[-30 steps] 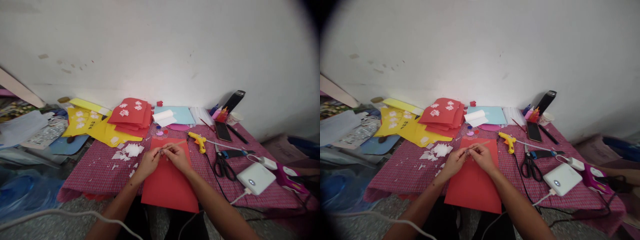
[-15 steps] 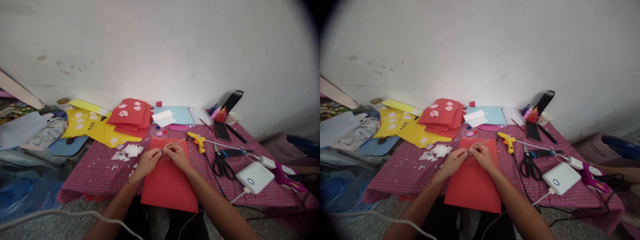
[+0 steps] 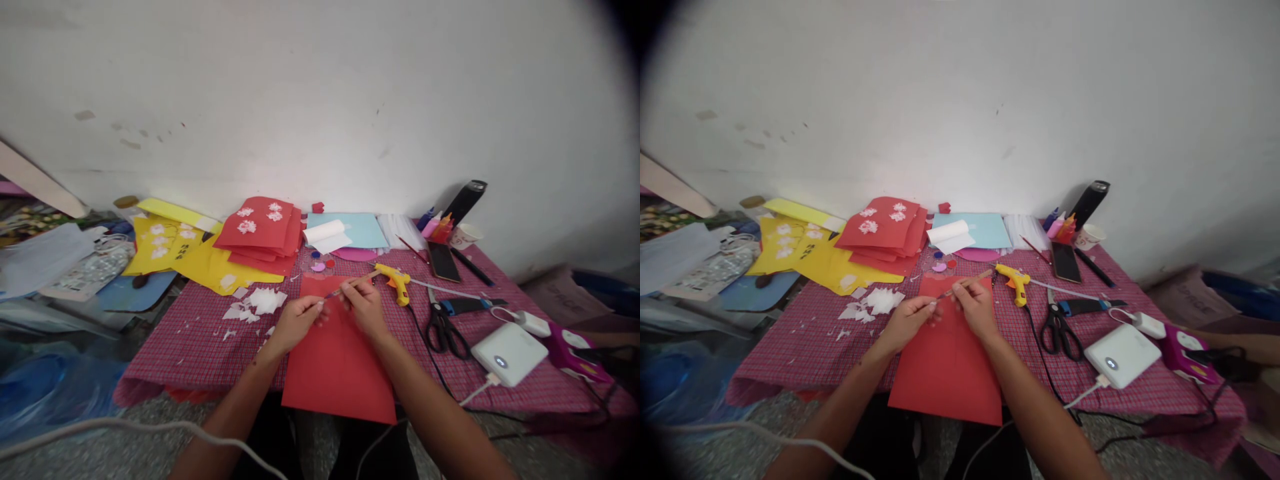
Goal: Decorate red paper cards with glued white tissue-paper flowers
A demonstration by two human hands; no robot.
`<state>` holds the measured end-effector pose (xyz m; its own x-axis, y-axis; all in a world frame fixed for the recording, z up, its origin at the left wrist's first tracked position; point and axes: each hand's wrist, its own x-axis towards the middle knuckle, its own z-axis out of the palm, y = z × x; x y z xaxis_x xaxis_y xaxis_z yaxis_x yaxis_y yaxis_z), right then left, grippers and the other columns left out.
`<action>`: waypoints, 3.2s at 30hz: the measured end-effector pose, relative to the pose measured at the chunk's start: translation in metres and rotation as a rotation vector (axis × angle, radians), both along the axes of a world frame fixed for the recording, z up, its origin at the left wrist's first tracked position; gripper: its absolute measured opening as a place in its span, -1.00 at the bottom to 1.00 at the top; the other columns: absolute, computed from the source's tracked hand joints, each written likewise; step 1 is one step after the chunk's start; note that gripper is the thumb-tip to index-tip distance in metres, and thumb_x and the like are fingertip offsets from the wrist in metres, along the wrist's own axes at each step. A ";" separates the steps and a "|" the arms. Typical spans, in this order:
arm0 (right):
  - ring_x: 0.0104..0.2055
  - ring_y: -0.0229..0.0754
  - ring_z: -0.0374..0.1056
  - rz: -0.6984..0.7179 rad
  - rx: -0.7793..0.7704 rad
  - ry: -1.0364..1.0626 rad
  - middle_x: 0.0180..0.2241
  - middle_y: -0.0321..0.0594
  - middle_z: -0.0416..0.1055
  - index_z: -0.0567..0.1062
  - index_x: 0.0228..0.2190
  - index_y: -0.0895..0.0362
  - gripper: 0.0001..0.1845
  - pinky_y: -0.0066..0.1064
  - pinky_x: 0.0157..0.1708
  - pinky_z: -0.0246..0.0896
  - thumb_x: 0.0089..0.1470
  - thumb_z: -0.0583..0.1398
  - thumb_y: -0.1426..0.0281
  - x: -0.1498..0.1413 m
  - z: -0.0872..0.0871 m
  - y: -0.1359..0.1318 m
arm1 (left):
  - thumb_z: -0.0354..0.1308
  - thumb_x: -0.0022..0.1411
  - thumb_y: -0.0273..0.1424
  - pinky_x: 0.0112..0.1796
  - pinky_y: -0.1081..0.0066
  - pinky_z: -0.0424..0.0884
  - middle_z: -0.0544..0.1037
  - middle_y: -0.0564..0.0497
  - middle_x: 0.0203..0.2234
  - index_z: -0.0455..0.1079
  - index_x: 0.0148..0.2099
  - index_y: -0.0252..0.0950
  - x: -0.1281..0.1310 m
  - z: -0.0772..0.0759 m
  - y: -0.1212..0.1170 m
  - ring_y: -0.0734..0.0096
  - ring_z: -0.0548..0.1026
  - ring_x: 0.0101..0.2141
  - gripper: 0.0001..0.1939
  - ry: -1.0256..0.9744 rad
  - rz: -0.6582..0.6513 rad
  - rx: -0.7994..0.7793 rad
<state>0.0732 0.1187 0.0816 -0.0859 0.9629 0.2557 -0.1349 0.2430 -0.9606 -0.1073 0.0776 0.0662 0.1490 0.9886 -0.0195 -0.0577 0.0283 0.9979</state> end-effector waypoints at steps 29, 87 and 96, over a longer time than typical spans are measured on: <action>-0.54 -0.24 0.23 -0.187 0.075 -0.044 -0.53 -0.30 0.38 0.46 -0.48 0.08 -0.75 -0.40 -0.51 0.17 0.13 0.23 0.19 0.008 0.000 0.009 | 0.06 0.28 -0.42 -0.05 0.20 0.34 0.53 -0.15 -0.18 0.47 -0.03 -0.28 -0.030 0.016 -0.006 0.15 0.46 -0.12 -0.74 1.080 0.144 0.451; -0.59 -0.31 0.25 0.161 -0.020 -0.071 -0.37 -0.20 0.50 0.58 -0.45 0.09 -0.73 -0.43 -0.61 0.19 0.05 0.30 0.14 -0.004 -0.003 -0.001 | 0.27 0.11 -0.31 -0.34 0.47 0.38 0.59 0.02 -0.41 0.51 -0.23 -0.30 -0.006 -0.005 0.001 0.45 0.48 -0.42 -0.81 0.017 0.213 0.033; -0.58 -0.28 0.28 0.250 -0.094 -0.032 -0.49 -0.28 0.51 0.53 -0.34 0.08 -0.74 -0.46 -0.60 0.21 0.01 0.34 0.17 -0.005 -0.001 -0.002 | 0.25 0.12 -0.31 -0.35 0.46 0.37 0.58 0.05 -0.45 0.53 -0.25 -0.29 -0.006 -0.001 0.000 0.46 0.46 -0.45 -0.82 0.010 0.210 0.018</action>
<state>0.0681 0.1169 0.0805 -0.3305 0.9302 0.1597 -0.1492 0.1156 -0.9820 -0.1138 0.0775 0.0648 -0.0604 0.9982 -0.0019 -0.0509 -0.0012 0.9987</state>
